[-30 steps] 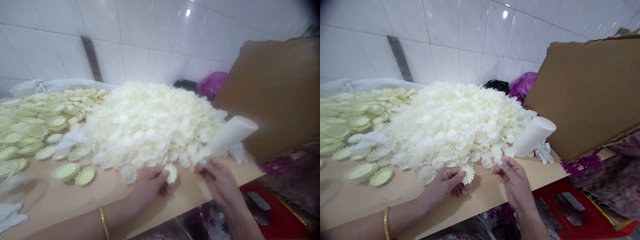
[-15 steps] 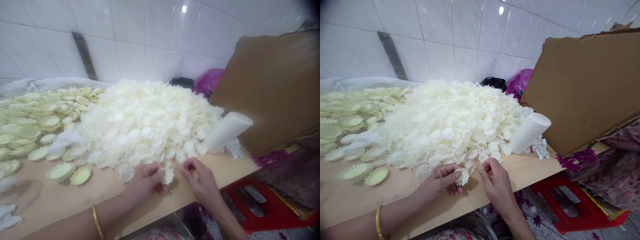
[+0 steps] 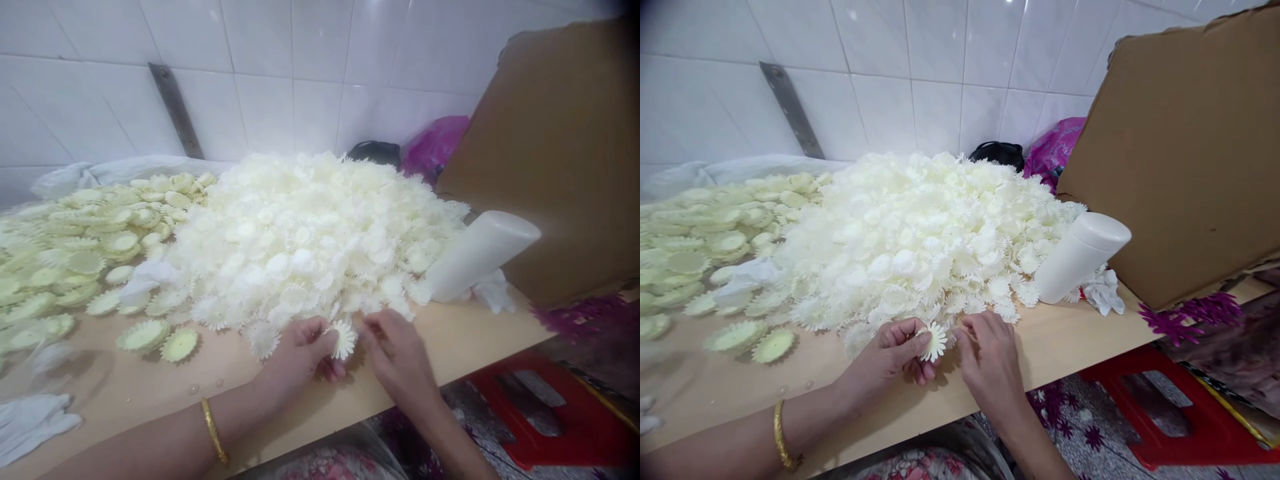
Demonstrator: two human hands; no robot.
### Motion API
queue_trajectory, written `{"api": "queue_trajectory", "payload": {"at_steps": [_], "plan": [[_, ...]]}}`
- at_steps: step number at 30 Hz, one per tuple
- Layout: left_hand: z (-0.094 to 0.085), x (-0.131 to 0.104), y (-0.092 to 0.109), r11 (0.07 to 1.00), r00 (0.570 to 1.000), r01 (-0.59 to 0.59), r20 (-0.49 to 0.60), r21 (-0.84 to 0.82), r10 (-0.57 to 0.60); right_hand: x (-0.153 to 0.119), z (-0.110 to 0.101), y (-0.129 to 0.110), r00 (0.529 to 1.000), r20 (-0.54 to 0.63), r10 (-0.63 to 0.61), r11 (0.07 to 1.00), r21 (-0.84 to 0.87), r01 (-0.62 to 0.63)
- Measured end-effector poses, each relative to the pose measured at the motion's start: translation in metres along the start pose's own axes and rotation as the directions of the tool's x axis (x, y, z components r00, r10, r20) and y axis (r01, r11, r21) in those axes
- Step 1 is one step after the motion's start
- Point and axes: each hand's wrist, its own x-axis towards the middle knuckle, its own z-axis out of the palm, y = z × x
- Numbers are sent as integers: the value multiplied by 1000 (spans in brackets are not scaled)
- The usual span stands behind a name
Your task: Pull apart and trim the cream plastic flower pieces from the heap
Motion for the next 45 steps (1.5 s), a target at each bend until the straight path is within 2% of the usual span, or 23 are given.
{"api": "queue_trajectory", "payload": {"at_steps": [2, 4, 8, 12, 14, 16, 23, 28, 30, 35, 38, 39, 41, 43, 45], "plan": [[1, 0, 0, 1000, 1000, 10, -20, -6, -10, -3, -6, -3, 998, -42, 36, 995, 90, -32], [3, 0, 0, 999, 999, 25, -32, -20, -26, -5, -12, -8, 999, -15, 38, 979, 199, -34], [5, -1, 1, 997, 1000, 26, -12, -71, -27, -5, -13, -20, 980, 199, 6, 919, 384, -83], [3, -1, 1, 999, 1000, 9, 24, -40, -8, -3, -7, -25, 912, 409, 29, 816, 517, -258], [2, 0, 1, 1000, 998, 16, 53, -15, -15, -2, -5, -26, 876, 482, 14, 750, 574, -328], [1, 0, 2, 999, 996, 35, 80, 10, -36, -2, -4, -25, 861, 509, -3, 713, 604, -355], [-7, 2, 10, 995, 975, 102, 198, 2, -100, -3, -5, -15, 894, 446, 36, 771, 557, -309], [-7, -1, 12, 994, 976, 101, 197, -47, -90, -4, -8, -9, 903, 429, 20, 807, 527, -268], [-6, 0, 10, 990, 981, 98, 178, -102, -79, -5, -8, -9, 916, 395, 67, 806, 521, -283], [2, 6, 4, 982, 993, 77, 102, -174, -60, -6, -1, -8, 950, 213, 229, 778, 547, -310], [5, 5, 2, 982, 995, 66, 81, -174, -52, -3, -2, 3, 934, 127, 335, 736, 584, -343], [4, 3, 1, 983, 996, 61, 73, -170, -50, -1, -5, 9, 915, 75, 396, 708, 610, -356], [2, 0, -2, 987, 997, 52, 70, -153, -42, 4, -14, 21, 849, -68, 524, 641, 688, -341], [-1, -2, -5, 990, 997, 42, 74, -134, -33, 7, -24, 27, 811, -155, 564, 593, 760, -266], [-2, -2, -6, 993, 997, 32, 72, -117, -24, 8, -29, 26, 847, -47, 529, 564, 766, -309]]}}
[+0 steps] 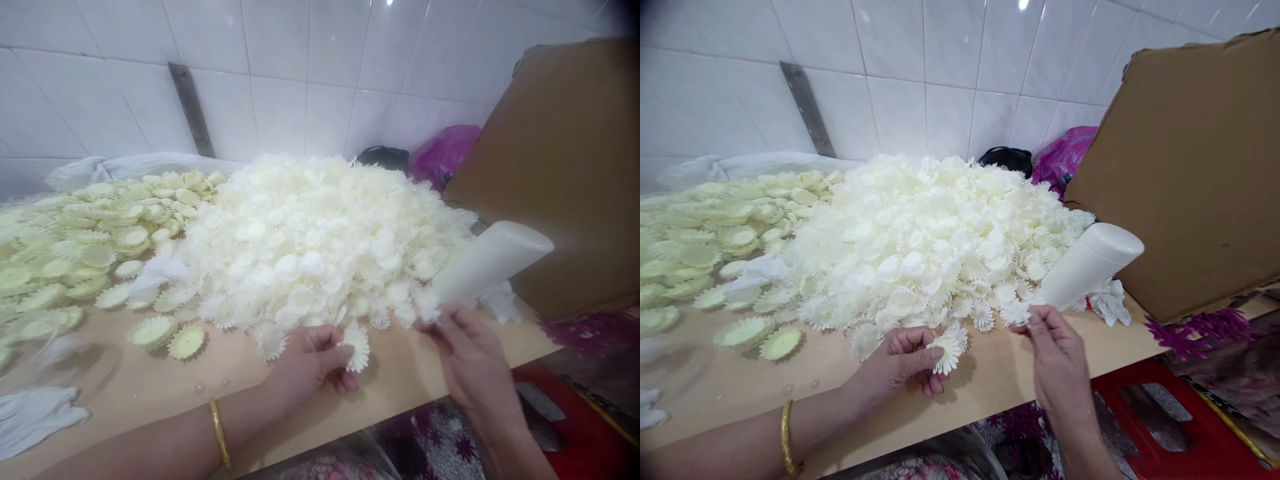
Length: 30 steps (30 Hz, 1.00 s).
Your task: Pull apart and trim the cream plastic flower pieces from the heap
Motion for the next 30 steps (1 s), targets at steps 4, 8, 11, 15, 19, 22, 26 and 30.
{"api": "queue_trajectory", "payload": {"at_steps": [4, 8, 11, 15, 19, 22, 26, 30], "plan": [[2, 3, 0, 999, 999, 10, -32, -33, -11, -12, 12, 0, 955, 265, 130, 990, 24, -141], [4, 3, 2, 1000, 1000, 18, 4, 1, -18, -20, 22, 1, 887, 425, 181, 981, -16, -193], [3, 2, 2, 1000, 1000, 0, 24, -4, 0, -23, 24, 0, 858, 479, 186, 982, -67, -175], [3, 3, 2, 1000, 999, -23, 46, -5, 23, -25, 27, -1, 852, 489, 188, 982, -117, -150], [4, 3, 3, 1000, 999, -16, 48, 21, 15, -25, 29, -1, 850, 504, 156, 976, -210, -54], [4, 3, 4, 998, 999, -3, 50, 63, 0, -23, 30, 2, 861, 488, 145, 948, -317, 20], [3, 3, 3, 994, 998, 32, 46, 103, -37, -23, 29, 4, 890, 449, 76, 903, -409, 130], [0, 5, -1, 991, 999, 49, 13, 126, -51, -23, 22, 1, 927, 298, -229, 789, -502, 356]]}}
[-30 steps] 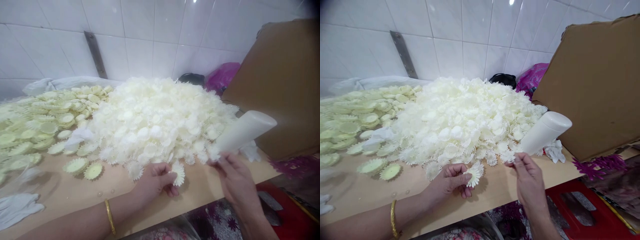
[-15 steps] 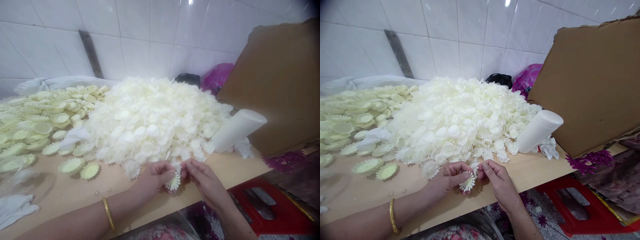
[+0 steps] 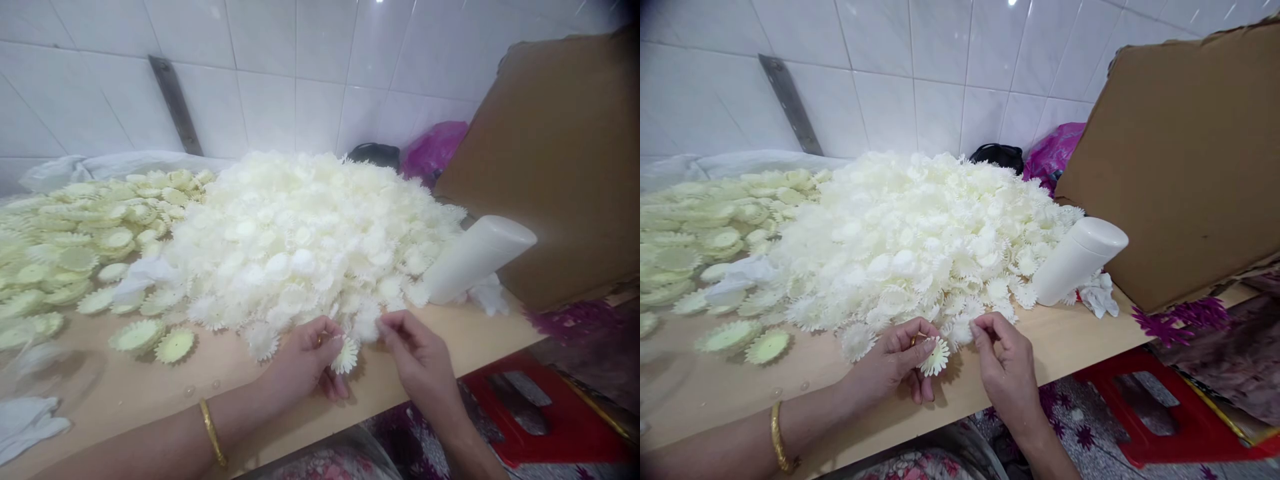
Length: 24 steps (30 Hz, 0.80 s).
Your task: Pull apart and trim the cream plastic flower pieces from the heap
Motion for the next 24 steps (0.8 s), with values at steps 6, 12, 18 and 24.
{"api": "queue_trajectory", "payload": {"at_steps": [6, 12, 18, 24], "plan": [[-2, 2, 1, 989, 1000, 20, 15, -148, -18, 6, 0, 13, 952, -47, -303, 909, -316, 273], [1, 0, 10, 993, 998, 64, -16, -102, -66, -1, 3, 11, 957, -43, -287, 936, -223, 270], [4, 0, 7, 992, 997, 52, -48, -114, -57, -11, 8, -6, 953, 77, -292, 953, -57, 297], [5, -1, 6, 989, 1000, -24, 7, -148, 25, -15, 13, -13, 934, 143, -327, 941, -46, 336]]}}
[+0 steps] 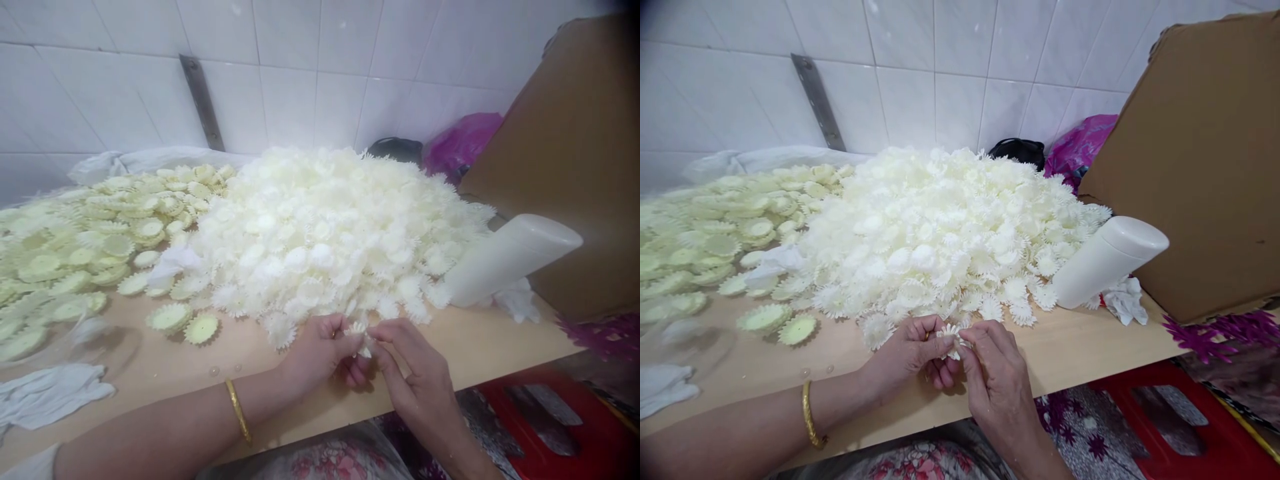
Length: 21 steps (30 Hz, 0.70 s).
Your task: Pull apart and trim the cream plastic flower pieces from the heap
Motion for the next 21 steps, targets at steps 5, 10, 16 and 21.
{"api": "queue_trajectory", "payload": {"at_steps": [5, 10, 16, 21], "plan": [[-1, 0, -1, 999, 1000, -19, 17, 28, 19, 1, 1, -1, 997, 76, 28, 1000, 1, -29], [0, 0, 0, 997, 999, -24, -42, 67, 27, 4, 3, -2, 996, 92, -14, 993, -112, 25], [1, 0, 4, 999, 1000, 11, 9, 46, -12, 5, 6, 0, 998, 47, -50, 970, -235, 59], [-3, 1, 2, 996, 997, 76, 10, -53, -76, 3, 5, 4, 994, 15, -107, 947, -303, 107]]}}
